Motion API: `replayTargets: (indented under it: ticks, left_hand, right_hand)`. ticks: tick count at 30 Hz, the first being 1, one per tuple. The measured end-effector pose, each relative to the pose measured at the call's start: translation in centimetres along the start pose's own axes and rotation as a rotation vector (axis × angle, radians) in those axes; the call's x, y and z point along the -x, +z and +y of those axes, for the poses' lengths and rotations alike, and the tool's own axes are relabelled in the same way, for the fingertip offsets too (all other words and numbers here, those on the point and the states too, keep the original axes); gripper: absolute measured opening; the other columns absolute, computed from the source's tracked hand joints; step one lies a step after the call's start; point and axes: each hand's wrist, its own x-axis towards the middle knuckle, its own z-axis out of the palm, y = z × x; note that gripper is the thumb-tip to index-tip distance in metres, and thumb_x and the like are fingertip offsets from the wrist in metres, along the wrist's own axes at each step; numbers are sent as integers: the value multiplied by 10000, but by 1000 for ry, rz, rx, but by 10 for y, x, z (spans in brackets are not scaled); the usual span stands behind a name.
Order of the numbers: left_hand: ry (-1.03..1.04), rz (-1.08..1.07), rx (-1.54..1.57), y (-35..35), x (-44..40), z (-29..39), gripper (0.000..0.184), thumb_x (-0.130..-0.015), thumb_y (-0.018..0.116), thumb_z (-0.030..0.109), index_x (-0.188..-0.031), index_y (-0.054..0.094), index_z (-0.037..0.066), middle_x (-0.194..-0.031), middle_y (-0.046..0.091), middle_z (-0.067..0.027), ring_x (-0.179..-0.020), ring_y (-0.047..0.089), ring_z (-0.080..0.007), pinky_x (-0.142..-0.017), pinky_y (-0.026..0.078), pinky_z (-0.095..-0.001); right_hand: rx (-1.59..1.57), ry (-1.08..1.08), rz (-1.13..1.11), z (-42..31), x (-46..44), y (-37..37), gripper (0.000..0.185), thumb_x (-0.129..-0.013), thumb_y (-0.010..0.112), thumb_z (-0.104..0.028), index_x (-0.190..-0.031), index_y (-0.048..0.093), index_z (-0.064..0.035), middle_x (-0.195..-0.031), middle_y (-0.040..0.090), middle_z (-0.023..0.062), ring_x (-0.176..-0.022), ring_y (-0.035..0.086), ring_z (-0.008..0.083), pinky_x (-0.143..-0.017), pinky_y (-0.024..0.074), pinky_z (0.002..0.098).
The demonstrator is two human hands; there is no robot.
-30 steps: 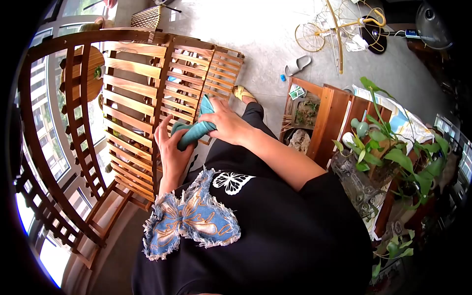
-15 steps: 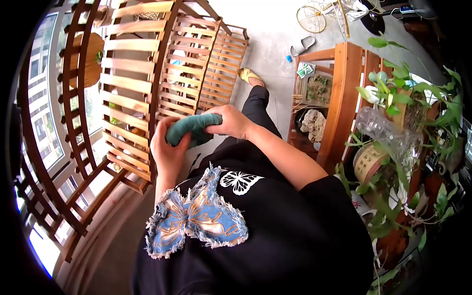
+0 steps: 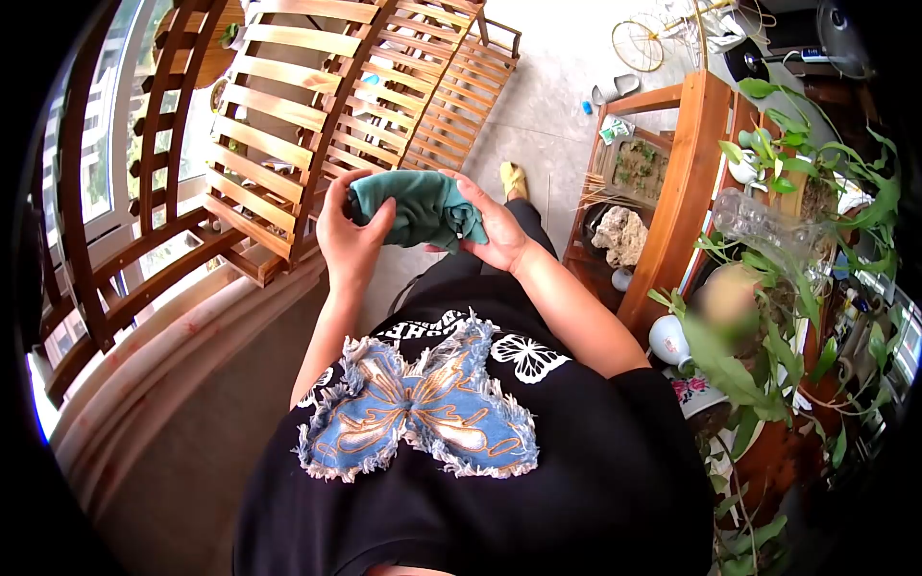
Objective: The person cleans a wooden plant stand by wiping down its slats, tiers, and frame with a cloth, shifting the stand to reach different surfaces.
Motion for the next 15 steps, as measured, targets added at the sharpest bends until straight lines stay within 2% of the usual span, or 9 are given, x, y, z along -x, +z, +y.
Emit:
replayTargets:
  ticks: [3,4,5,7,8,9,11,13,15]
  left_hand:
    - [-60,-75,101,-3,-2,1,385,-815,801,40,-1174,665,7,-1002,721,-53,-896,681,-105,-833,541,-261]
    - [-66,-105,176,-3,-3,2,377,-818,801,28,-1171,669,5,-1008,722,-53,-900,681,-104,-836,541,-256]
    - [-74,-138,251,-3,-1,3,369,-821,801,16,-1168,673,4,-1014,723,-53,-904,681,-102,-838,542,-251]
    - [-46,-135,229,-1,0,15,364,-812,805,2,-1155,683,14,-1005,725,-59,-906,691,-113,-835,545,-245]
    - [29,-137,110,0,2,20,364,-806,807,4,-1149,687,24,-997,725,-60,-897,692,-118,-825,547,-251]
    - [104,-133,-10,2,2,23,363,-800,809,6,-1143,692,34,-989,725,-61,-888,693,-123,-814,550,-256]
    - [169,-129,-74,11,5,18,404,-747,830,36,-1126,691,52,-968,720,-85,-868,685,-179,-761,550,-316]
    - [159,-142,-73,21,8,9,418,-724,834,44,-1115,687,60,-971,717,-97,-870,686,-210,-755,546,-330]
    - [171,-145,-82,26,8,6,407,-748,838,51,-1118,670,39,-961,716,-82,-869,678,-161,-757,547,-303]
  right_hand:
    - [188,14,115,1,-6,-19,582,-1042,555,-463,-1537,397,-200,-1436,561,41,-1308,565,248,-1046,486,525]
    - [190,34,137,-3,-2,-22,631,-1040,564,-466,-1562,375,-166,-1446,546,78,-1346,515,234,-1097,427,460]
    - [189,40,136,-4,0,-24,631,-1040,564,-466,-1562,375,-166,-1446,546,78,-1346,515,234,-1097,427,460]
    - [683,-227,299,-7,-1,-28,705,-1038,558,-488,-1586,322,-111,-1475,502,136,-1376,479,252,-1149,365,415]
    - [748,-281,263,-13,1,-31,888,-969,662,-518,-1616,235,-83,-1528,427,203,-1443,392,294,-1204,279,408]
    - [752,-278,255,-18,3,-27,888,-969,662,-518,-1616,235,-83,-1528,427,203,-1443,392,294,-1204,279,408]
    - [1183,-618,112,-27,8,-6,1091,-847,793,-539,-1630,177,-94,-1593,339,206,-1491,309,325,-1238,213,423]
    - [1460,-676,25,-32,10,15,1360,-604,919,-595,-1633,163,-126,-1655,257,155,-1528,238,362,-1258,142,508]
    - [1738,-769,-68,-28,7,34,1412,-531,956,-563,-1634,176,-148,-1659,254,153,-1539,219,375,-1250,127,565]
